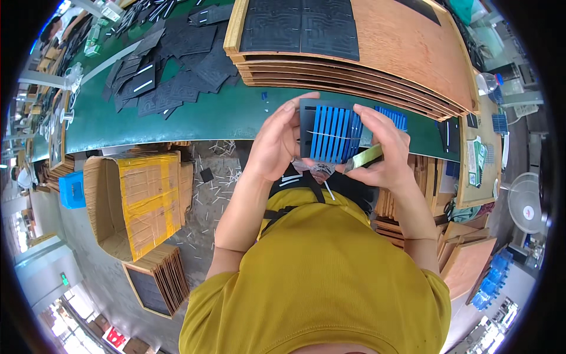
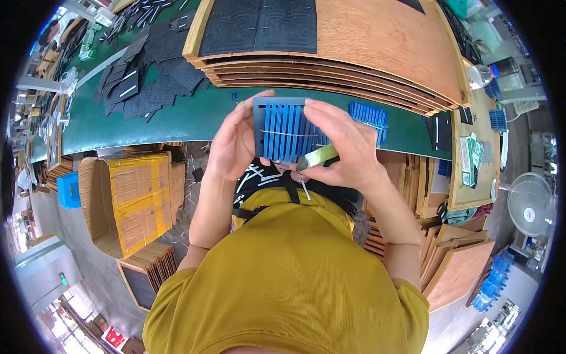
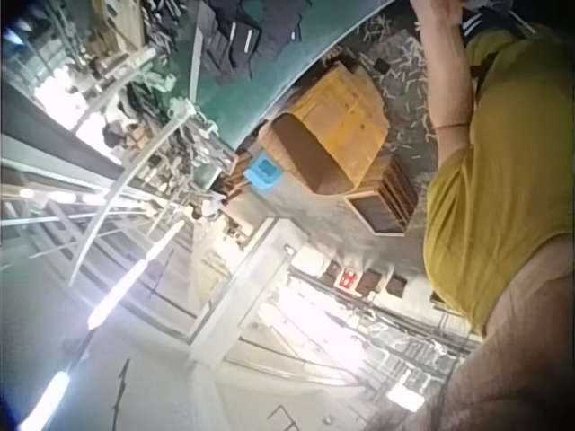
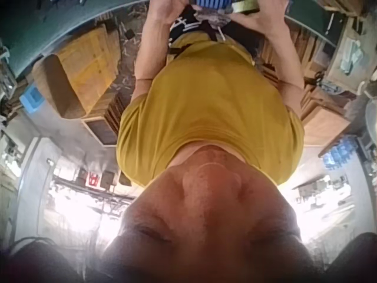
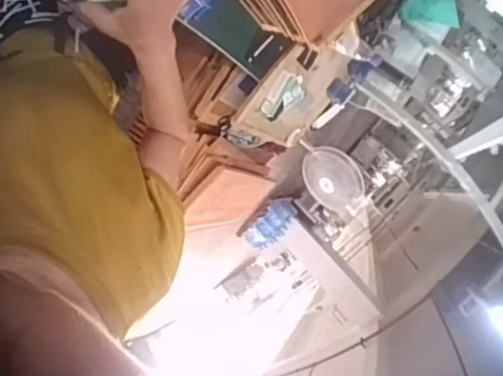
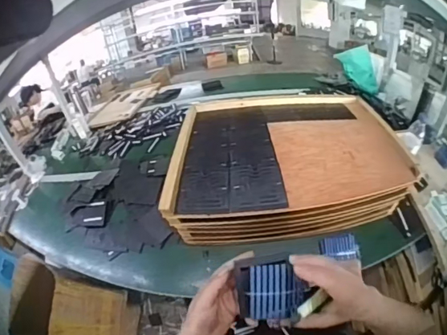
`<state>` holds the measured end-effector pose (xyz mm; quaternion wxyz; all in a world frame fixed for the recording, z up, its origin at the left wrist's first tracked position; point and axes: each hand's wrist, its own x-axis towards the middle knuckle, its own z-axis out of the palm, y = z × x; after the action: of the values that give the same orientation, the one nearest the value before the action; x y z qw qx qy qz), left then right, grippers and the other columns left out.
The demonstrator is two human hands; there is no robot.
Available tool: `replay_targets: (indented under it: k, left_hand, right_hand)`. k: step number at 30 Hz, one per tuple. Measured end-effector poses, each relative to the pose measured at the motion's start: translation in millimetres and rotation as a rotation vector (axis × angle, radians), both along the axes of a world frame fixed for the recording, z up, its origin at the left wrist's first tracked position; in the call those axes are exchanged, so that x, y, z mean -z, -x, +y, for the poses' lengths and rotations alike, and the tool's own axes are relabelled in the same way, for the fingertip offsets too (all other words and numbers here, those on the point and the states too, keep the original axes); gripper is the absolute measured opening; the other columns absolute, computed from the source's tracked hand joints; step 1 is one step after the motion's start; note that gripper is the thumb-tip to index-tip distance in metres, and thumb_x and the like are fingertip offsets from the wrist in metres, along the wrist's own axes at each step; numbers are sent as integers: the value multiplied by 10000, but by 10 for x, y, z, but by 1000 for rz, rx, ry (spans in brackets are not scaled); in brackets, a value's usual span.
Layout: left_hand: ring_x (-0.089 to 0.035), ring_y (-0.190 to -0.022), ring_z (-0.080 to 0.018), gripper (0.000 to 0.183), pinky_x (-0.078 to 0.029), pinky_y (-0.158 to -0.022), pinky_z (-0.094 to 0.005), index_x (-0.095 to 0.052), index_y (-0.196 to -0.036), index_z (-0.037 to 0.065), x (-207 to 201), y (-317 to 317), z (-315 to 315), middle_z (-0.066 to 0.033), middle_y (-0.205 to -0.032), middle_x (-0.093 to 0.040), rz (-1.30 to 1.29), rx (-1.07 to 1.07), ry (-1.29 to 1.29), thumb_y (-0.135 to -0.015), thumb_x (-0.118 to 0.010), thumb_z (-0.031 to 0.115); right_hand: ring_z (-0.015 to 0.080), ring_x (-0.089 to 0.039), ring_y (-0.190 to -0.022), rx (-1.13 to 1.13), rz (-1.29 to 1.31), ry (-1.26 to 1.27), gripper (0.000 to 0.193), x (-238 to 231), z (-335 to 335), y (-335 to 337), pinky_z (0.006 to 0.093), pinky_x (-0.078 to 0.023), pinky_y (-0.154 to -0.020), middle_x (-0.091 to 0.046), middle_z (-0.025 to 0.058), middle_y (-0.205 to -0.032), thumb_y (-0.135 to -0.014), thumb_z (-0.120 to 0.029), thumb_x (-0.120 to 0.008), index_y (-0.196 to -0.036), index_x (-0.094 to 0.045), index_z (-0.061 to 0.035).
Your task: Assembling electronic components into a tray on a factory floor.
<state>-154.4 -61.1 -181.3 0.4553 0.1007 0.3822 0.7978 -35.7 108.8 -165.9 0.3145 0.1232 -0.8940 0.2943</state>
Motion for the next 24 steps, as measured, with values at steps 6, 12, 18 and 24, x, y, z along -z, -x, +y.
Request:
replay_targets:
  k: [6, 12, 18, 24]
  left_hand:
    - [-589, -933, -169, 526, -551, -576, -256, -372, -1310, -19, -24, 8, -2, -116, -1157, -531, 6, 56, -22, -951, -321, 361]
    - [-612, -850, -157, 549, -534, -460, -238, -362, -1315, -21, -32, -15, 40, -131, -1118, -545, 19, 43, -13, -950, -310, 386]
    - [-623, -765, -162, 562, -516, -412, -238, -360, -1314, -24, -47, -11, 24, -141, -1118, -543, 0, 34, 6, -947, -310, 399]
    - [-587, -943, -158, 483, -551, -683, -285, -392, -1312, 20, 15, -9, 18, -111, -1106, -558, -15, 124, -95, -918, -473, 287]
  right_hand:
    - [331, -594, -1026, 50, -18, 8, 803, 24, -19, -3, 348, -506, -808, -584, 224, -1129, -508, -212, -844, -1193, -492, 17]
    - [326, -591, -1032, 60, -38, 6, 809, 17, -11, -24, 356, -501, -834, -580, 220, -1137, -496, -197, -848, -1193, -495, 13]
    - [313, -596, -1025, 84, -74, -34, 805, -5, -6, -45, 339, -501, -828, -582, 200, -1147, -500, -215, -846, -1193, -498, 2]
    - [279, -613, -1003, 96, 8, -46, 830, -79, -40, -32, 291, -515, -738, -595, 175, -1141, -497, -233, -852, -1207, -489, -4]
